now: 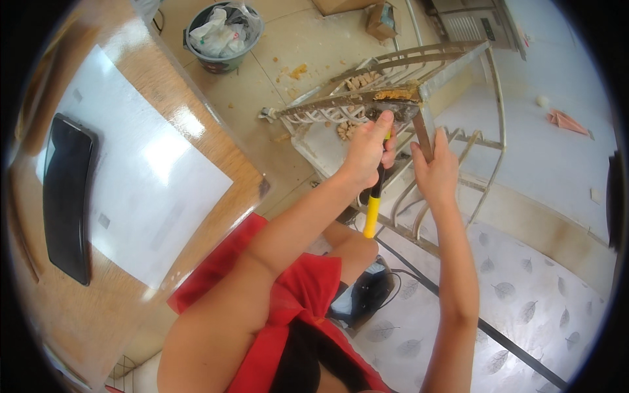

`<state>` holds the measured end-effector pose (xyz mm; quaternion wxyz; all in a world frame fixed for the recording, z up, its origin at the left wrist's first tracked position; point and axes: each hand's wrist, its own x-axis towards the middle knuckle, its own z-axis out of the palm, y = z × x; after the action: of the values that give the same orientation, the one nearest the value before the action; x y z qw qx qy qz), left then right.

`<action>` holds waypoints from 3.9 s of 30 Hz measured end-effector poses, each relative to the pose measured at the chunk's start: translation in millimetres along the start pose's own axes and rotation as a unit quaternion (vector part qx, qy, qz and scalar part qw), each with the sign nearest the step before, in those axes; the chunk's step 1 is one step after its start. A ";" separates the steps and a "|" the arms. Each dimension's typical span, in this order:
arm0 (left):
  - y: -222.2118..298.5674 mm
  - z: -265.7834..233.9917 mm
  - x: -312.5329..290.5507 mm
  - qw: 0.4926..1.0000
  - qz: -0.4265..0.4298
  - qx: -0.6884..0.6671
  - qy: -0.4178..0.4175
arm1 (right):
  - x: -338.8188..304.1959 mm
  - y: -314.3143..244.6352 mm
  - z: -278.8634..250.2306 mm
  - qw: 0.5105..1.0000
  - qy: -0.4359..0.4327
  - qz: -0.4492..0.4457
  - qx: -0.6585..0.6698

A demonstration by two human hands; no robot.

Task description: The person uses a hammer and a small metal strip to hammer a joint on a mobile metal rack while sitting at a table.

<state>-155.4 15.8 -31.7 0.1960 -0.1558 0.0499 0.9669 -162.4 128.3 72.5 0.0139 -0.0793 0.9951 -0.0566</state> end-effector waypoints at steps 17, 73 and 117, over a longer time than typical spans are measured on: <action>30.4 29.3 8.1 0.974 -0.056 -0.217 0.041 | -3.0 -2.9 -4.7 1.000 0.006 -0.014 0.008; -13.9 51.1 -57.7 0.994 0.071 0.084 -0.002 | 0.6 12.7 -14.6 0.920 -0.040 0.078 0.381; 64.2 -154.8 6.2 0.721 0.096 0.673 0.132 | -41.4 93.8 -13.9 0.995 -0.015 -0.005 0.099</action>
<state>-142.6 -65.4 -177.9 0.1467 -0.1035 0.7280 0.6617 -136.6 228.5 76.4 0.0364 -0.0830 0.9840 -0.1537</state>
